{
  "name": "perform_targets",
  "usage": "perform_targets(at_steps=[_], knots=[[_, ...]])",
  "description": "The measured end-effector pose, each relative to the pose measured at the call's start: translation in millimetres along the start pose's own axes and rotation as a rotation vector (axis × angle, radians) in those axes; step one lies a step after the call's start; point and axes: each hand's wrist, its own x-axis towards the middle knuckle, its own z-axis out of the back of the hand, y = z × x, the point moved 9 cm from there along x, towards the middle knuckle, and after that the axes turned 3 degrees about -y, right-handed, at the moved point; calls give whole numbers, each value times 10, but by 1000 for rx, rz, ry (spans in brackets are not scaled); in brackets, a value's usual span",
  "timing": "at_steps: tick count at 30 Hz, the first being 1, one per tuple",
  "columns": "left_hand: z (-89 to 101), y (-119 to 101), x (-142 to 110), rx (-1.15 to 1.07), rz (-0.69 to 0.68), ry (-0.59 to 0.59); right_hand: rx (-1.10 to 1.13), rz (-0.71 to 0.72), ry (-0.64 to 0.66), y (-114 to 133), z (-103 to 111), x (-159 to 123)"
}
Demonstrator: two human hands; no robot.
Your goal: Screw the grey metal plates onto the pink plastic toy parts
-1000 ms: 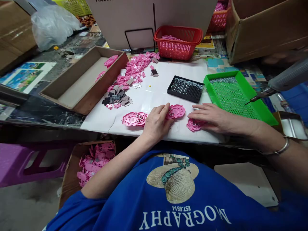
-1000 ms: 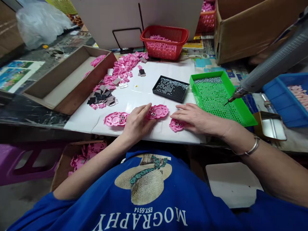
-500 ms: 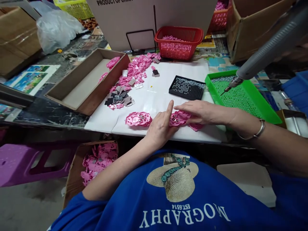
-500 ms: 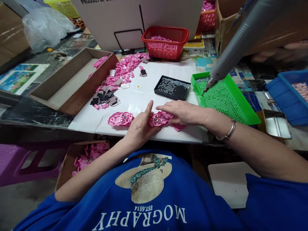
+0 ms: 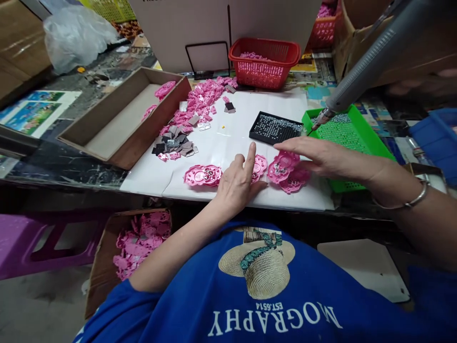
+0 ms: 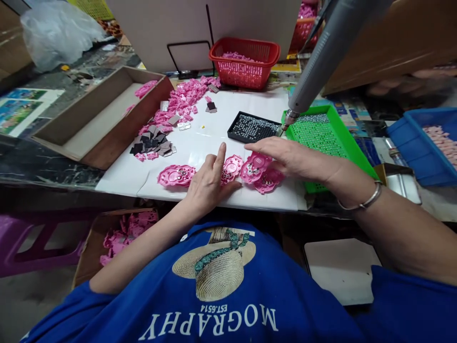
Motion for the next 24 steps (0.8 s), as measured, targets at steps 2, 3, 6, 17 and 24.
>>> perform_targets(at_steps=[2, 3, 6, 17, 24], knots=[[13, -15, -28, -9, -15, 17, 48, -1, 44, -5, -90, 51], [24, -26, -51, -15, -30, 24, 74, -2, 62, -6, -125, 75], [58, -46, -121, -37, -69, 30, 125, -14, 100, -17, -205, 138], [46, -83, -81, -77, -94, 0, 66, 27, 206, -81, -314, 103], [149, -247, -147, -54, -198, -37, -74, 107, 139, -35, -180, 64]])
